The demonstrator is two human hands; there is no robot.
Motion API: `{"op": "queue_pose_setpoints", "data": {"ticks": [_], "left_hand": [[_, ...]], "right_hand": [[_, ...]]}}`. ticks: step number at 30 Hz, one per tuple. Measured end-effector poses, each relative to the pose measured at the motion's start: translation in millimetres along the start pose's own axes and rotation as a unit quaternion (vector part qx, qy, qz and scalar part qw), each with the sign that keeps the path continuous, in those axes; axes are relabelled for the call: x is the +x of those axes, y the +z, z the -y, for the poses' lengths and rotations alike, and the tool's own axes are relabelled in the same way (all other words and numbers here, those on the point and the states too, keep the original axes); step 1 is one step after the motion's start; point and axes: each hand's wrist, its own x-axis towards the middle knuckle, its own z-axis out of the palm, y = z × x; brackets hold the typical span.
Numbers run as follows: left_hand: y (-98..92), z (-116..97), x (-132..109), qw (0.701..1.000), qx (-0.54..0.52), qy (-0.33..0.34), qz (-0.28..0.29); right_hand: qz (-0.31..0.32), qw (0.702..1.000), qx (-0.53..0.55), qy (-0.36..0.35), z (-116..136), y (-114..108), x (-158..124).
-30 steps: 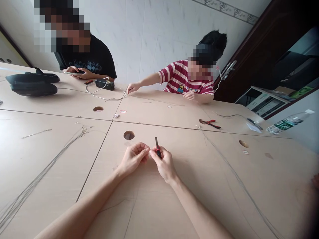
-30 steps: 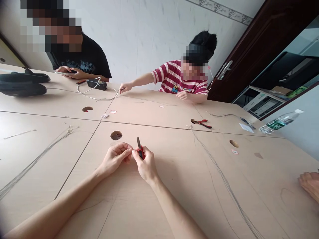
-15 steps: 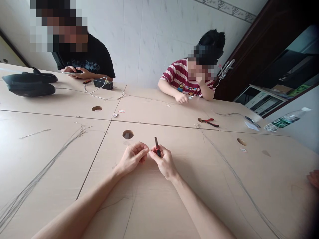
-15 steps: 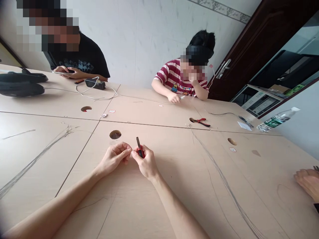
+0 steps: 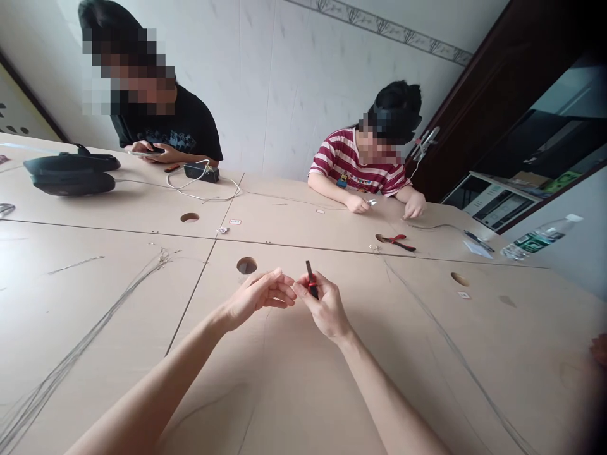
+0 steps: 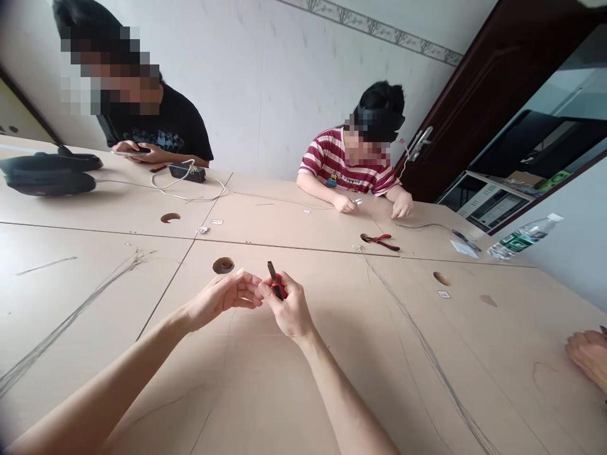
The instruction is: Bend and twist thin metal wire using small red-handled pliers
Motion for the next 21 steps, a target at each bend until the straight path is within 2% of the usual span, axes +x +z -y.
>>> {"op": "queue_pose_setpoints", "data": {"ticks": [4,7,11,14,18,21], "left_hand": [[-1.4,-32,12,0.999,-0.018,-0.036,0.03],[-2.0,-48,9,0.994,0.003,-0.074,0.081],[1.5,-56,-6,0.983,0.055,-0.088,0.15],[11.9,-60,-18,0.973,0.068,-0.078,0.204],[30.1,-68,-30,0.964,0.01,-0.057,0.258],[38.4,-75,-41,0.964,-0.031,-0.043,0.261]], "right_hand": [[-0.026,0.998,-0.032,-0.051,21,-1,18],[-0.027,0.996,-0.018,-0.077,36,0,25],[-0.035,0.995,-0.023,-0.096,52,-3,20],[-0.046,0.993,-0.037,-0.107,62,-6,12],[-0.052,0.992,-0.036,-0.113,70,-4,5],[-0.056,0.993,-0.017,-0.104,72,-2,2]]}}
